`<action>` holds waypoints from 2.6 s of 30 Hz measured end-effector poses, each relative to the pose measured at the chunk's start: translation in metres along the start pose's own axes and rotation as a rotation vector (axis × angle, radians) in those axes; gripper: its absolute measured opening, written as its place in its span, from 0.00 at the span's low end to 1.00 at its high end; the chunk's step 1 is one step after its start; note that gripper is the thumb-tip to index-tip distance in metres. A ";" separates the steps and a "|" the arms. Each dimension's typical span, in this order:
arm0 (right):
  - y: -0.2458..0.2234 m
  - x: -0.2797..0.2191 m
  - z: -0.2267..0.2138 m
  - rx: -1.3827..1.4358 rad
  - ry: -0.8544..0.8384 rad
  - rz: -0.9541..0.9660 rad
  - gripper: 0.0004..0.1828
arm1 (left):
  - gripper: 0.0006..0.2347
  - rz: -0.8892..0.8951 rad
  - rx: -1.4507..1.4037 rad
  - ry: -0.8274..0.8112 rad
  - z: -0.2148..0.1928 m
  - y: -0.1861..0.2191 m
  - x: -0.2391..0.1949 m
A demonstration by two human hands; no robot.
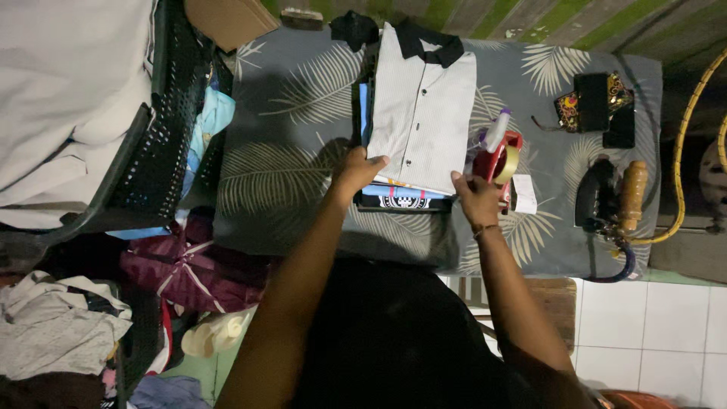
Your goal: The person folds a white shirt on a table, sprays it with a liquid, and then places it into a clear plastic bag. The person handles the shirt, a spray bottle, and a plastic bag during the process.
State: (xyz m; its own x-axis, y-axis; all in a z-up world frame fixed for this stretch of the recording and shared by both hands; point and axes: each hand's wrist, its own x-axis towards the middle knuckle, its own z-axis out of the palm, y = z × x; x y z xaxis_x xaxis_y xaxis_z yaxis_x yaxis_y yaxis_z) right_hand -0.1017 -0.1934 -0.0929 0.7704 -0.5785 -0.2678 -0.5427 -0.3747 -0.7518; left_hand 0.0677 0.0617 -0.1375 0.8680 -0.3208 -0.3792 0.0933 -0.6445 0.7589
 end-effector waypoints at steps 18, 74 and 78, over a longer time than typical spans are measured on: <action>0.037 0.035 0.005 0.008 -0.149 -0.140 0.22 | 0.19 0.065 -0.236 -0.042 0.007 -0.017 -0.023; 0.095 -0.020 -0.026 -0.019 0.348 0.081 0.31 | 0.24 0.630 0.687 0.266 0.046 0.123 -0.095; 0.116 -0.016 -0.071 0.085 0.361 0.039 0.29 | 0.25 0.589 0.681 0.206 0.040 0.114 -0.097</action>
State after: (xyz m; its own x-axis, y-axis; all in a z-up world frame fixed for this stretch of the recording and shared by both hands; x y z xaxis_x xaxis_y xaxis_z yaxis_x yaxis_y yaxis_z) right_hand -0.2007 -0.2792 -0.1336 0.5738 -0.8152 -0.0783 -0.5276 -0.2949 -0.7966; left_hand -0.0255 -0.0089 -0.0355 0.7597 -0.6389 0.1209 -0.6415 -0.7062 0.2996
